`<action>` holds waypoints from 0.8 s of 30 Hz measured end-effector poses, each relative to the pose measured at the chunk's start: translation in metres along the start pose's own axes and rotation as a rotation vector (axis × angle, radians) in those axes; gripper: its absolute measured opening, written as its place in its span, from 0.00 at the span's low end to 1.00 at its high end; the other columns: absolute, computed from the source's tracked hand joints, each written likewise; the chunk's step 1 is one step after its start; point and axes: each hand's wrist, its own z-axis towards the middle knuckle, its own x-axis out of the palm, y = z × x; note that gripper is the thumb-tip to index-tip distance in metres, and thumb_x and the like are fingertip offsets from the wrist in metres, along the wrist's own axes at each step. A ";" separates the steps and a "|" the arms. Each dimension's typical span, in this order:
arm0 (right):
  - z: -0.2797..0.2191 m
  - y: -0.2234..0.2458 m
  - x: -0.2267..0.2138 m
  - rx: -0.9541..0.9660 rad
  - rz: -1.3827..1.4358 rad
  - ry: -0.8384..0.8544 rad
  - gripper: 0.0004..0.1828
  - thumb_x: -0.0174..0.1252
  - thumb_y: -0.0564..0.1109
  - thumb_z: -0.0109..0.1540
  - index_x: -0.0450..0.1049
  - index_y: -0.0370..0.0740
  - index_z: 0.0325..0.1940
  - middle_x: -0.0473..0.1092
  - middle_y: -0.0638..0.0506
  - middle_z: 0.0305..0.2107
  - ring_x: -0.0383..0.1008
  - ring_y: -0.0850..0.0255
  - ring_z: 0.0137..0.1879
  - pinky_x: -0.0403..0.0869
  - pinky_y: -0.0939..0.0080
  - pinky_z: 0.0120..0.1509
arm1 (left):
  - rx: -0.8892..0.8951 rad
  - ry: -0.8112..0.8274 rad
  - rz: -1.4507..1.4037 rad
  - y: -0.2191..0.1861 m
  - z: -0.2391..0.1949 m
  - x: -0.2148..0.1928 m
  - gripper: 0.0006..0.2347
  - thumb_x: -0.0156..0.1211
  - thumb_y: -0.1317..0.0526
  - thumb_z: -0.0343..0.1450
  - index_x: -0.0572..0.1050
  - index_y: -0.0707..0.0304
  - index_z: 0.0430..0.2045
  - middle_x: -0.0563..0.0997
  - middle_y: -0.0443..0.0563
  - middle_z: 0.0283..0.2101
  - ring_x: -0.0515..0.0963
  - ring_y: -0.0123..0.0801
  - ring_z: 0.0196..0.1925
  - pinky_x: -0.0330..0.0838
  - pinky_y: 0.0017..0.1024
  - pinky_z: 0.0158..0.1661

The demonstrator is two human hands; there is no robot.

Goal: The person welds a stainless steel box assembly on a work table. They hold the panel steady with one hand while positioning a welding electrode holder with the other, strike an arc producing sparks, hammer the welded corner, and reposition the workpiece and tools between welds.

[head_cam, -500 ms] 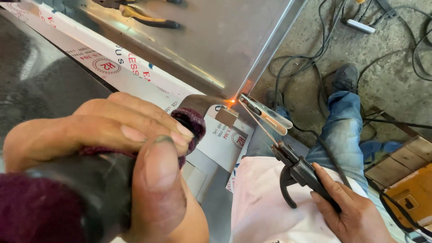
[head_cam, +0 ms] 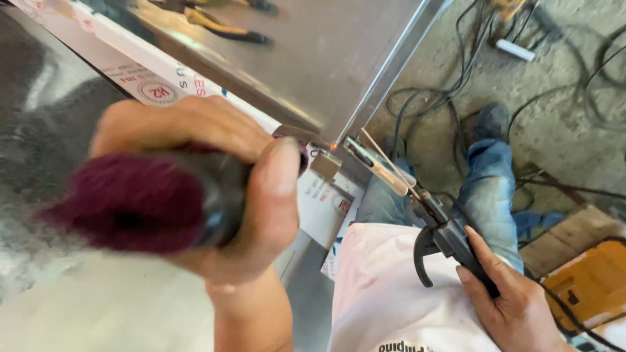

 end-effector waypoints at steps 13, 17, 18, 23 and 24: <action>-0.003 -0.020 -0.071 0.078 0.077 -0.222 0.34 0.60 0.45 0.65 0.66 0.39 0.76 0.77 0.45 0.31 0.75 0.68 0.36 0.72 0.66 0.43 | 0.136 -0.042 0.092 -0.333 0.075 -0.018 0.08 0.64 0.73 0.74 0.68 0.69 0.39 0.76 0.58 0.31 0.80 0.35 0.30 0.72 0.26 0.35; 0.003 -0.031 -0.091 0.036 0.113 -0.214 0.34 0.60 0.45 0.65 0.65 0.37 0.76 0.77 0.45 0.32 0.75 0.68 0.36 0.72 0.67 0.42 | 0.156 -0.026 0.114 -0.346 0.088 0.002 0.09 0.64 0.73 0.74 0.68 0.69 0.39 0.76 0.58 0.31 0.80 0.35 0.30 0.72 0.26 0.34; 0.005 -0.034 -0.096 0.037 0.118 -0.209 0.34 0.60 0.45 0.65 0.65 0.37 0.76 0.77 0.45 0.32 0.75 0.68 0.36 0.72 0.67 0.42 | 0.161 -0.021 0.120 -0.348 0.091 0.006 0.09 0.64 0.73 0.74 0.68 0.69 0.39 0.76 0.58 0.31 0.80 0.35 0.29 0.72 0.26 0.34; 0.007 -0.044 -0.111 0.052 0.102 -0.166 0.34 0.60 0.44 0.65 0.66 0.38 0.76 0.75 0.46 0.27 0.75 0.66 0.30 0.72 0.66 0.38 | 0.177 -0.002 0.127 -0.351 0.096 0.024 0.09 0.65 0.74 0.73 0.69 0.69 0.39 0.76 0.58 0.31 0.80 0.35 0.29 0.71 0.26 0.33; 0.006 -0.045 -0.112 0.052 0.101 -0.162 0.34 0.60 0.44 0.65 0.66 0.38 0.76 0.75 0.46 0.27 0.75 0.66 0.30 0.72 0.66 0.38 | 0.173 -0.003 0.128 -0.346 0.091 0.032 0.09 0.65 0.74 0.73 0.69 0.69 0.39 0.76 0.58 0.31 0.80 0.35 0.29 0.71 0.26 0.33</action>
